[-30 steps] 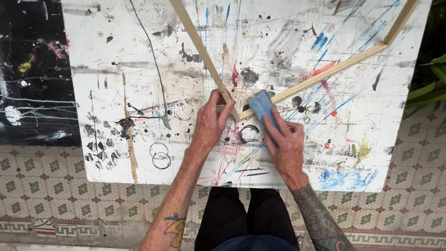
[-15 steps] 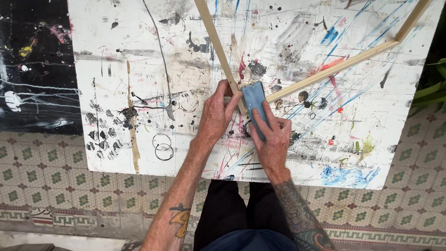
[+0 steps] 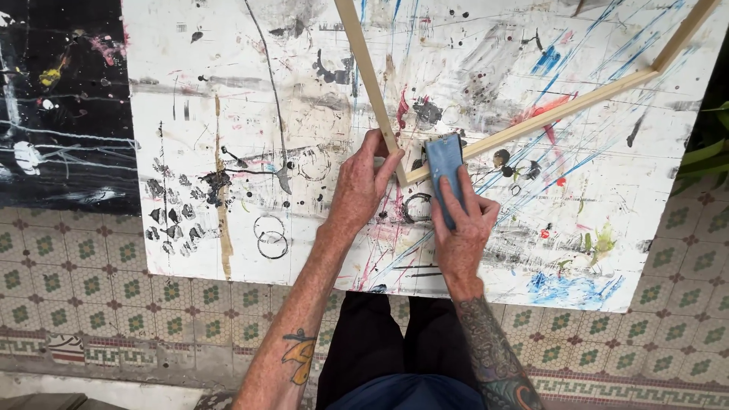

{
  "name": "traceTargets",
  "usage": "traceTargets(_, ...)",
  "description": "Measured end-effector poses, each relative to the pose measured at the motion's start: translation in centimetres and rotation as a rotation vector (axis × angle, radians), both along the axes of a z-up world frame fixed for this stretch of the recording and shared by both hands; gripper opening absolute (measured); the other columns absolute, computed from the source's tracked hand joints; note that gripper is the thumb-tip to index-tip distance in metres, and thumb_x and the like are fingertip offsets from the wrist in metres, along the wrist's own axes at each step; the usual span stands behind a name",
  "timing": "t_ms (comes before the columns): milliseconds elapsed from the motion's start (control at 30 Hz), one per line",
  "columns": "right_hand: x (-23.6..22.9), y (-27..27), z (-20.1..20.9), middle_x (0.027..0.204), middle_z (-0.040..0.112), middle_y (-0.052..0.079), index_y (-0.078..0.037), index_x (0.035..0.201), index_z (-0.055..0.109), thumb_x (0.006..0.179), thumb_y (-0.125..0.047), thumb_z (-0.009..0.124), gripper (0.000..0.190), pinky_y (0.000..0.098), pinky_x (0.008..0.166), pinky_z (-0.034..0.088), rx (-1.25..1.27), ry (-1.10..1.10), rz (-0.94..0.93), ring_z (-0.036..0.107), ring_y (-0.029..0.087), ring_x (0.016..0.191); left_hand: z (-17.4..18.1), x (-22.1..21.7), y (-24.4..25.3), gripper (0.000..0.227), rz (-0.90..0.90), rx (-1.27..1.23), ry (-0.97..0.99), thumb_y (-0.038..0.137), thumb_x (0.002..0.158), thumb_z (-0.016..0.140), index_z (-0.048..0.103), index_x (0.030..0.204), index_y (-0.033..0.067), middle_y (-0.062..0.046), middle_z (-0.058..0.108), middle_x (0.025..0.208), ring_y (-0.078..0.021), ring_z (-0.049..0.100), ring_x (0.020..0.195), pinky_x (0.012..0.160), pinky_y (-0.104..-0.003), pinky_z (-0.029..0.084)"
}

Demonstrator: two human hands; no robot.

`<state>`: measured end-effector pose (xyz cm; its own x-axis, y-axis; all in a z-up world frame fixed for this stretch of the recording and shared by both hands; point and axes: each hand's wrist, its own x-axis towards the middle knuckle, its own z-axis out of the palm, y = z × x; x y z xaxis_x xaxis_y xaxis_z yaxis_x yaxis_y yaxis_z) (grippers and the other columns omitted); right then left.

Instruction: Sanding the edges of a wooden frame using a sanding block

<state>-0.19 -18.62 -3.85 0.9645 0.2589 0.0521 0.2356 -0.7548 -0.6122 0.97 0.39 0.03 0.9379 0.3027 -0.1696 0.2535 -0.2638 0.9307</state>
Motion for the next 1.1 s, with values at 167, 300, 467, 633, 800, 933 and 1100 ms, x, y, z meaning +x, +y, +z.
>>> traceTargets(167,-1.4,0.9,0.5,0.146,0.051,0.003,-0.032,0.128,0.063,0.092,-0.025,0.070,0.038,0.0411,0.087,0.045,0.060,0.057,0.030,0.045,0.024,0.108,-0.2,0.0,0.1,0.037,-0.003,0.023,0.011,0.024,0.101,0.054,0.046,0.129,0.0005,-0.029,0.066,0.106,-0.0443,0.066,0.101,0.084,-0.060,0.058)
traceTargets(300,-0.7,0.8,0.7,0.147,0.050,0.004,-0.029,0.130,0.063,0.095,-0.024,0.068,0.036,0.0415,0.086,0.044,0.037,0.006,-0.012,0.043,0.025,0.109,-0.3,-0.2,0.0,0.034,-0.002,0.019,0.004,0.024,0.100,0.054,0.048,0.125,0.0019,-0.027,0.068,0.103,-0.0437,0.067,0.100,0.080,-0.058,0.060)
traceTargets(467,-1.5,0.7,1.1,0.147,0.050,0.005,-0.028,0.127,0.065,0.091,-0.023,0.071,0.037,0.0408,0.085,0.046,0.038,0.043,0.022,0.044,0.025,0.107,-0.7,-0.5,0.2,0.035,-0.006,0.005,0.022,0.027,0.100,0.054,0.047,0.126,0.0031,-0.027,0.067,0.104,-0.0436,0.066,0.101,0.079,-0.057,0.059)
traceTargets(633,-0.4,1.8,1.3,0.148,0.049,0.007,-0.028,0.128,0.065,0.092,-0.022,0.070,0.036,0.0406,0.083,0.048,0.053,0.018,0.002,0.045,0.026,0.107,0.5,-0.2,-0.2,0.036,0.006,0.006,0.007,0.026,0.101,0.053,0.047,0.126,0.0017,-0.029,0.067,0.104,-0.0438,0.066,0.100,0.079,-0.057,0.060)
traceTargets(800,-0.4,1.1,1.3,0.147,0.050,0.006,-0.029,0.125,0.067,0.089,-0.023,0.073,0.037,0.0413,0.082,0.049,0.049,0.043,0.025,0.047,0.026,0.105,-0.1,-0.1,0.1,0.036,0.005,0.004,0.031,0.025,0.101,0.053,0.047,0.127,0.0013,-0.029,0.066,0.105,-0.0445,0.065,0.102,0.080,-0.057,0.060)
traceTargets(933,-0.5,2.0,1.5,0.148,0.049,0.008,-0.027,0.128,0.065,0.091,-0.022,0.072,0.038,0.0412,0.083,0.050,0.066,0.045,0.010,0.046,0.026,0.109,0.2,-0.3,-0.1,0.035,0.000,0.003,0.020,0.025,0.101,0.053,0.047,0.126,0.0007,-0.029,0.066,0.105,-0.0445,0.066,0.101,0.079,-0.057,0.060)
traceTargets(1100,1.5,-1.9,-0.2,0.146,0.050,0.010,-0.027,0.126,0.067,0.091,-0.020,0.070,0.036,0.0422,0.083,0.052,0.043,0.072,0.041,0.045,0.028,0.110,-1.1,-0.2,0.2,0.034,-0.013,0.003,0.020,0.025,0.101,0.053,0.048,0.125,0.0014,-0.028,0.067,0.104,-0.0438,0.065,0.102,0.078,-0.056,0.060)
